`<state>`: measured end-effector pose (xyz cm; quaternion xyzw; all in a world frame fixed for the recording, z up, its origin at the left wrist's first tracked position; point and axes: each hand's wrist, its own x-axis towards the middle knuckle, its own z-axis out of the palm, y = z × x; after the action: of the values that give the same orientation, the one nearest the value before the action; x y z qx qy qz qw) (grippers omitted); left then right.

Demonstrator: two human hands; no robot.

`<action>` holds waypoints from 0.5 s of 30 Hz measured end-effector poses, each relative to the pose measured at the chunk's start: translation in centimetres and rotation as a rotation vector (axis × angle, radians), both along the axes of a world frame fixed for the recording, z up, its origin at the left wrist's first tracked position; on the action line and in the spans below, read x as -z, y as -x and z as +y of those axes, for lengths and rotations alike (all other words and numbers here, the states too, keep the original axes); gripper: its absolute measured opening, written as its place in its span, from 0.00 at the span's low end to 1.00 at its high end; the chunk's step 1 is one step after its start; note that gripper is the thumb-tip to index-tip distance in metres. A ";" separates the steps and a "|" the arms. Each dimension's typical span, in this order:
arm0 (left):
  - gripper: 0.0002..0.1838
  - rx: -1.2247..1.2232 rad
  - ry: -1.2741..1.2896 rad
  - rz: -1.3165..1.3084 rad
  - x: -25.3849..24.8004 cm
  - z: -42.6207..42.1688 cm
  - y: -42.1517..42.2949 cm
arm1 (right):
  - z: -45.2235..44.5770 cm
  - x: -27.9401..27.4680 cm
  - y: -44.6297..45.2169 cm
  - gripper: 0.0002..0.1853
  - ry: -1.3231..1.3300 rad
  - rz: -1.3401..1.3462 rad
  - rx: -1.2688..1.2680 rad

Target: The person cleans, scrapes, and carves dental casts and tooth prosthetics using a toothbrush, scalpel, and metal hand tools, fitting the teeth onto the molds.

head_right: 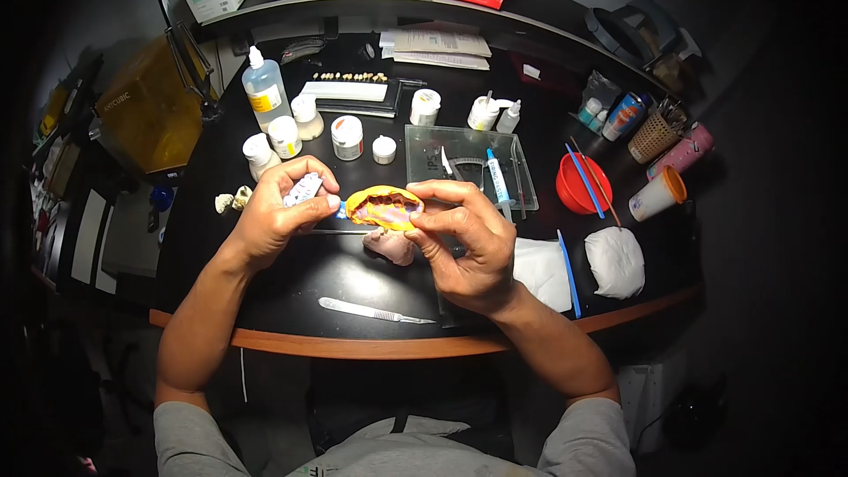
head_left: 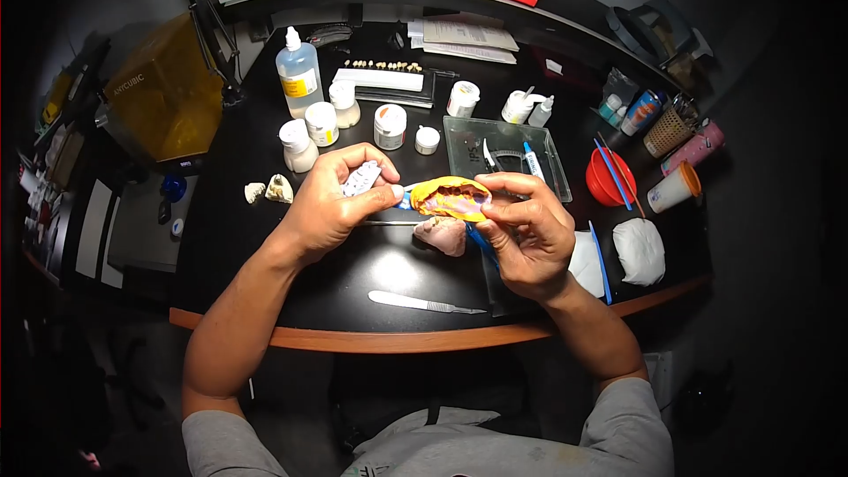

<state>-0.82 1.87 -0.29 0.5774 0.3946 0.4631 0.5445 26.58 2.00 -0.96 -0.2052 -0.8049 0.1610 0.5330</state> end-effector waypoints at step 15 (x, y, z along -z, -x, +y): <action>0.25 0.093 0.168 -0.083 0.3 0.0 0.0 | -0.4 -0.1 -0.2 0.12 0.007 -0.034 -0.041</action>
<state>-0.81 1.87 -0.59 0.5277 0.3817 0.4261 0.6279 26.81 1.61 -0.84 -0.1934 -0.8173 0.1714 0.5151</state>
